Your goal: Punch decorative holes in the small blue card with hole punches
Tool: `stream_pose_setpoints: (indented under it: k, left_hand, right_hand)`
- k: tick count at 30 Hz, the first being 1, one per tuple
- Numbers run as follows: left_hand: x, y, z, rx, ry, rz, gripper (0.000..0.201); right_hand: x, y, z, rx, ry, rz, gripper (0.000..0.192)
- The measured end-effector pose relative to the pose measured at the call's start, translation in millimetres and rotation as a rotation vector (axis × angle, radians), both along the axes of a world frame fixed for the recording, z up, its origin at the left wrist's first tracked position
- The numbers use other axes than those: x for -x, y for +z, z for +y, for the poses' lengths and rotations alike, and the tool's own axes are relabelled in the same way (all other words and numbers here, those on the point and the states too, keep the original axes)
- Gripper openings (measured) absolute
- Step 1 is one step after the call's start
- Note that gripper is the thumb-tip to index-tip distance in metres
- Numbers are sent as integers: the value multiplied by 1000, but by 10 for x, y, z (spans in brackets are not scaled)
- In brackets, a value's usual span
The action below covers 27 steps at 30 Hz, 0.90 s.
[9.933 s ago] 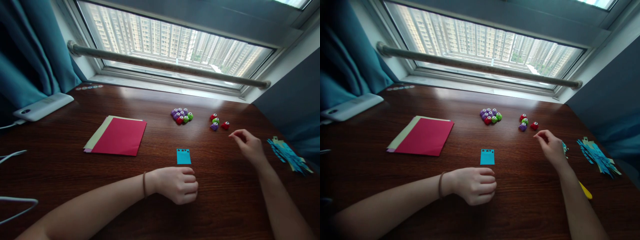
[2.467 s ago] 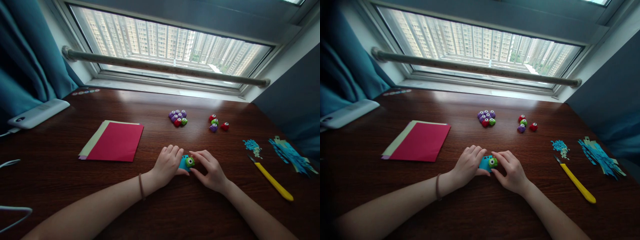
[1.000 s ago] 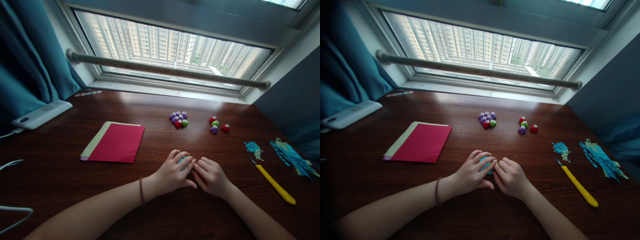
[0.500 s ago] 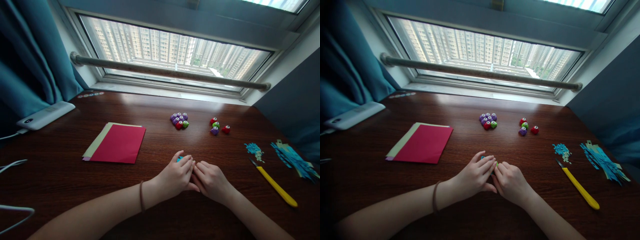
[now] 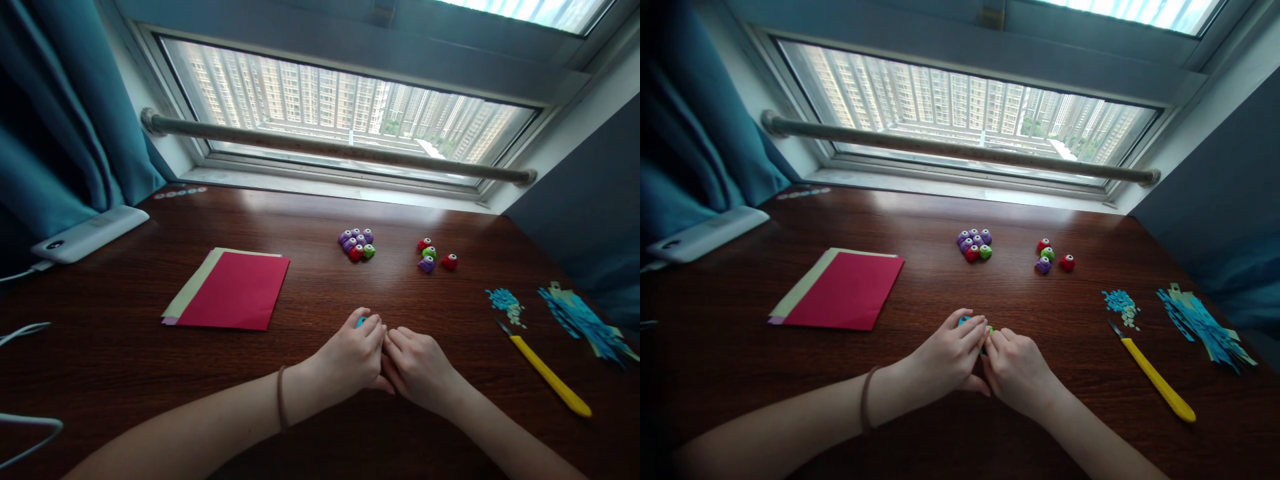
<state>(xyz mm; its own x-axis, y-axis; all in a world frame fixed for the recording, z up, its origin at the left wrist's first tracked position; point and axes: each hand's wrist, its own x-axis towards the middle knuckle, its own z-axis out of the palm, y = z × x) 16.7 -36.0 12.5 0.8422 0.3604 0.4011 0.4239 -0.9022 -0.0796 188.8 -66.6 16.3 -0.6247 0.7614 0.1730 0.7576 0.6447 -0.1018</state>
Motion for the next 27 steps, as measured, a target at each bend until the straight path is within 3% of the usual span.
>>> stream_pose_setpoints:
  k: [6, 12, 19, 23, 27]
  left_hand:
    - [6, -59, -11, -21, 11, -41, 66]
    - [102, -132, 81, 186, 2, -240, 48]
    - [99, -263, 170, 326, 173, -122, 89]
    - [86, -327, 200, 402, 219, -57, 83]
    - [103, -262, 197, 454, 200, -87, 74]
  right_hand:
    - [-34, -47, 17, -37, 33, 53, 14]
    - [-112, -87, 48, -16, 20, 177, 12]
    - [-156, -85, 135, 54, 35, 445, 26]
    - [-279, -43, 224, 182, -6, 508, 24]
    - [-418, 41, 287, 226, -106, 601, 23]
